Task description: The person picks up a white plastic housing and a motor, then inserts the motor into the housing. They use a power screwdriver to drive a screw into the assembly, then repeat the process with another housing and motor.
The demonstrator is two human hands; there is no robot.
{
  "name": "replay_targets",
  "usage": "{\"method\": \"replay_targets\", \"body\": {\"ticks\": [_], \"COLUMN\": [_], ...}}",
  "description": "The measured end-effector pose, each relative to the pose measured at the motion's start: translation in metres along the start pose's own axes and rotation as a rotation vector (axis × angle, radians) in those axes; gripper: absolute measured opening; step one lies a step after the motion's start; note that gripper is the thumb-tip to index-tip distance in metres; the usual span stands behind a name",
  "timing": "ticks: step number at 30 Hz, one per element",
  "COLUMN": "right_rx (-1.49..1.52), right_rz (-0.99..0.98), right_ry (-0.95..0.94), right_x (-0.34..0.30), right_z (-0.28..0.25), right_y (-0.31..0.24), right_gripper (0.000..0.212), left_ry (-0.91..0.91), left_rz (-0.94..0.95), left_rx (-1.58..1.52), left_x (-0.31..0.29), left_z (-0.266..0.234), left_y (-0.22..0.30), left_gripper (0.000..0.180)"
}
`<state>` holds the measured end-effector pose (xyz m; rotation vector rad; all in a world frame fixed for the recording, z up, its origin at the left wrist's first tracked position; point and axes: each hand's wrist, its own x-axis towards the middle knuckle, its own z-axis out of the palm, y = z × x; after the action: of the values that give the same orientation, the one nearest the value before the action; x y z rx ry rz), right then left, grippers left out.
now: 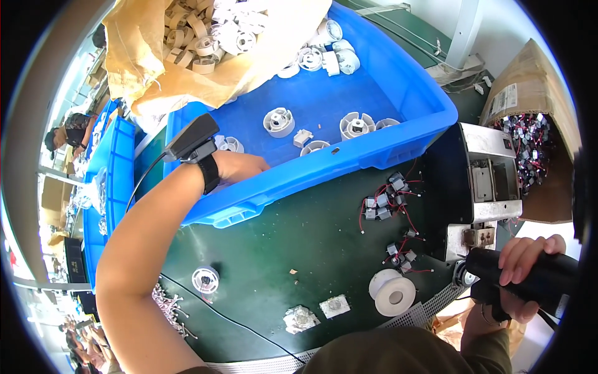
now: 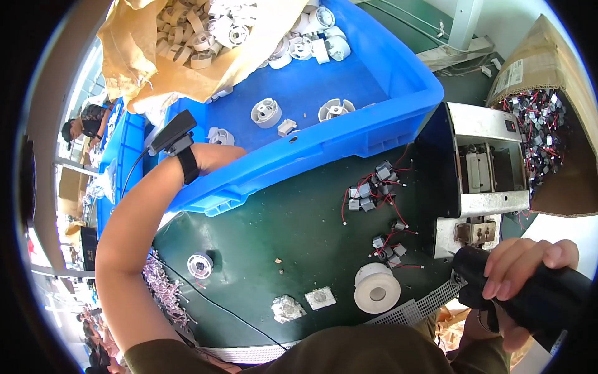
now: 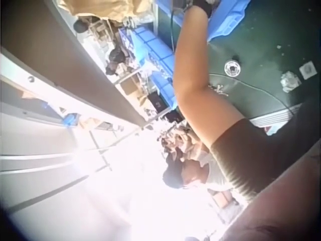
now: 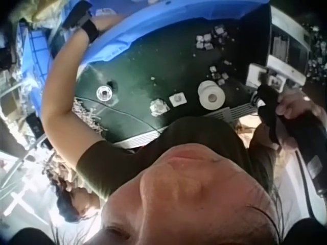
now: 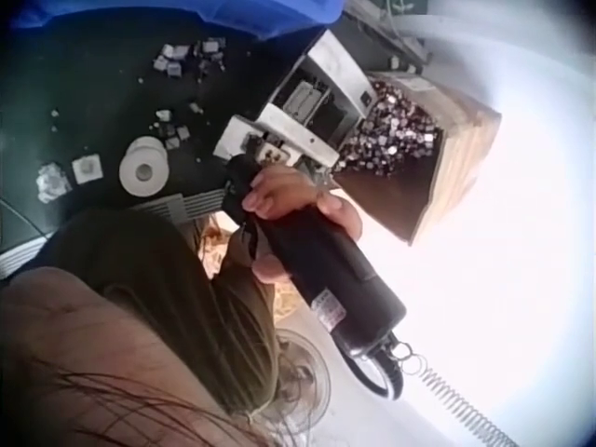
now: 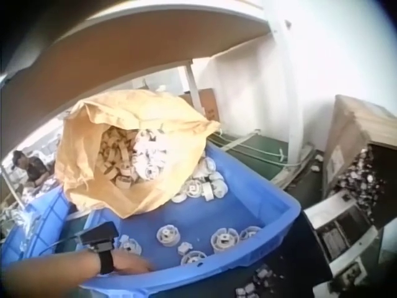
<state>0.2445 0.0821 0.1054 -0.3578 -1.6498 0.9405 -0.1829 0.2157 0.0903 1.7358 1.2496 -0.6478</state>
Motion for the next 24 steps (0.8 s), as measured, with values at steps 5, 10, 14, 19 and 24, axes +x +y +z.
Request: {"method": "replay_targets", "body": {"ticks": [5,10,14,19,24], "right_rx": [0.012,0.011,0.002,0.005,-0.004], "right_rz": [-0.006,-0.024,-0.015,-0.005,-0.013], "right_ry": [0.003,0.076,0.129,0.114,0.114], "right_x": [-0.001,-0.003,-0.004,-0.005,-0.005], "right_z": [0.000,0.007,0.011,0.008,0.008], "right_y": [0.001,0.001,0.004,0.001,0.001], "right_gripper": [0.090,0.089,0.087,0.088,0.088], "left_ry": [0.109,0.206,0.086,0.156,0.611], "left_rz": [0.012,-0.108,-0.059,-0.085,0.123], "left_rx": [0.061,-0.576,-0.271,-0.049,-1.104], "left_x": [-0.003,-0.011,-0.016,-0.019,-0.027], "left_z": [0.000,0.001,0.011,0.006,-0.007], "left_y": [0.003,-0.028,-0.025,-0.020,-0.010], "left_gripper": [0.032,0.025,0.035,0.035,0.022]}}
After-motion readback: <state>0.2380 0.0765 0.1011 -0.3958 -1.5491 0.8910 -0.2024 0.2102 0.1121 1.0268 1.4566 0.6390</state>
